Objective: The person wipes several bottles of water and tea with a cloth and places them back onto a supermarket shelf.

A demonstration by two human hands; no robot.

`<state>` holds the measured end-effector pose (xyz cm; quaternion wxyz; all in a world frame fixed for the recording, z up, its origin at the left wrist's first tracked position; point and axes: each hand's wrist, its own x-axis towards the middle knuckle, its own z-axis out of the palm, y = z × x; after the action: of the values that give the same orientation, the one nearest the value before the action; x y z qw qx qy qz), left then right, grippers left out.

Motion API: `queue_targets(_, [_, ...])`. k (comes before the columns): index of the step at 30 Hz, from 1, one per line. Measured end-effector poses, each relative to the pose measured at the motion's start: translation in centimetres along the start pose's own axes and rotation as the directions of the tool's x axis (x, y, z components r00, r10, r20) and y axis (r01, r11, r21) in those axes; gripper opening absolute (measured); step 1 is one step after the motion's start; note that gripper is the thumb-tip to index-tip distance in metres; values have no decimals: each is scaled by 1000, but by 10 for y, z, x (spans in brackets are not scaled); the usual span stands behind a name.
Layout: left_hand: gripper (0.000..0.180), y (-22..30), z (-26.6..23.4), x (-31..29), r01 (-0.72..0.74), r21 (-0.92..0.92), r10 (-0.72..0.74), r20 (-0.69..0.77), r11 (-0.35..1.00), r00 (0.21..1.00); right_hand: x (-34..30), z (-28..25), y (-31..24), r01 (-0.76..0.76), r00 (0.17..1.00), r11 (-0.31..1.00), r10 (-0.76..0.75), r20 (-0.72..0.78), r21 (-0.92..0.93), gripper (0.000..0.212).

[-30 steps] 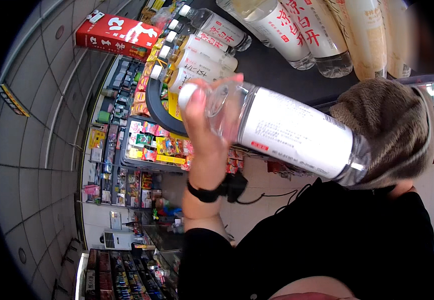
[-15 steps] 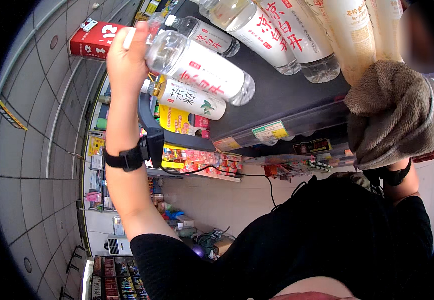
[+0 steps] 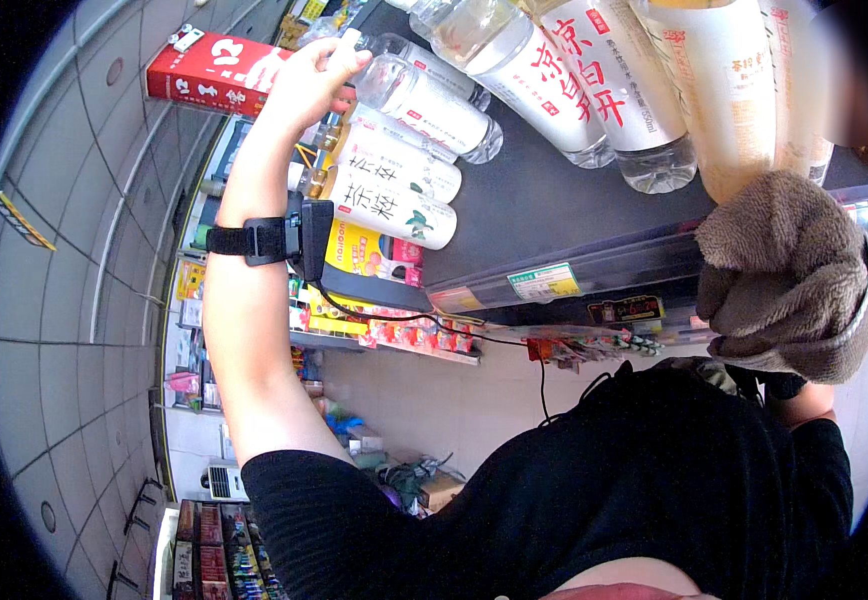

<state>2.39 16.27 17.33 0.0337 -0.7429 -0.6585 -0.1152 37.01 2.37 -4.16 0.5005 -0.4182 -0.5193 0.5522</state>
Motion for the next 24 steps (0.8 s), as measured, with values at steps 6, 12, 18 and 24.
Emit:
queue_targets(6, [39, -11, 4, 6, 98, -49, -98, -5, 994, 995, -1, -2, 8, 120, 990, 974, -132, -51, -194, 48])
queue_targets(12, [29, -30, 6, 18, 125, -92, -128, -32, 988, 991, 4, -3, 25, 474, 877, 877, -478, 45, 80, 34])
queue_targets(18, [24, -37, 12, 24, 142, -194, -160, -78, 971, 984, -1, 3, 20, 343, 939, 928, -345, -15, 146, 32])
queue_targets(24, [33, -20, 12, 24, 192, -66, -198, -92, 979, 976, -3, 6, 15, 153, 983, 853, -184, 12, 499, 27])
